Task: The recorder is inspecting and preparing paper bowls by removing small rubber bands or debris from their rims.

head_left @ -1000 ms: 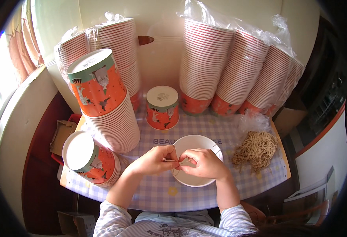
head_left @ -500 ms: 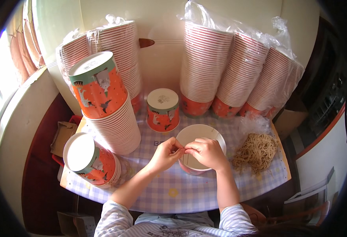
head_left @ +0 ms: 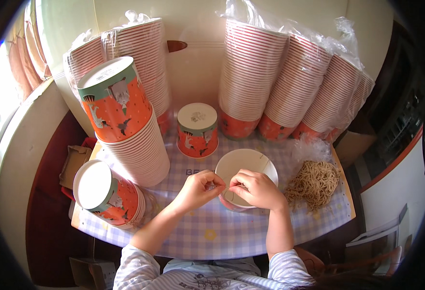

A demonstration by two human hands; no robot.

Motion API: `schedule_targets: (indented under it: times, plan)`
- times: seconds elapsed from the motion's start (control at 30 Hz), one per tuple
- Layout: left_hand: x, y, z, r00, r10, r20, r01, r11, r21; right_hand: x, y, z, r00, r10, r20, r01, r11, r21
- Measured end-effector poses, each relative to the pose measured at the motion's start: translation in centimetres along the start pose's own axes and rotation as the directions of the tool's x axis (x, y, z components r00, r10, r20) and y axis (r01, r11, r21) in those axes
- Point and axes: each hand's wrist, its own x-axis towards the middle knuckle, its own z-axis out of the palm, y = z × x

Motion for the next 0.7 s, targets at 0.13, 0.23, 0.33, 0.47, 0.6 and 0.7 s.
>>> schedule_targets:
  times: [0.13,0.23,0.33,0.47,0.6,0.7]
  plan:
    - [-0.1,-0.2,0.7,0.911,0.402,-0.097,-0.312,0.822,0.476,-0.1,0.1,-0.1,0.999,0.045,0.012,-0.045,0.998,0.041]
    - [-0.4,0.3,1.0,0.897,0.430,-0.100,-0.306,0.769,0.561,0.0,0.0,-0.1,0.999,0.038,0.011,-0.039,0.997,0.069]
    - [-0.4,0.2,1.0,0.867,0.494,-0.066,-0.347,0.693,0.632,0.0,-0.1,0.0,0.999,0.035,0.010,-0.036,0.993,0.112]
    - [-0.3,-0.1,1.0,0.868,0.492,-0.060,-0.368,0.721,0.587,0.1,0.0,0.1,0.996,0.087,0.029,-0.092,0.974,0.207]
    - [-0.5,0.5,1.3,0.949,0.292,-0.120,-0.240,0.915,0.325,0.1,-0.1,-0.1,0.992,0.119,0.046,-0.126,0.962,0.243]
    - [-0.5,0.8,1.3,0.992,0.083,-0.094,-0.071,0.989,0.129,0.0,0.0,-0.2,0.986,0.155,0.057,-0.166,0.937,0.307]
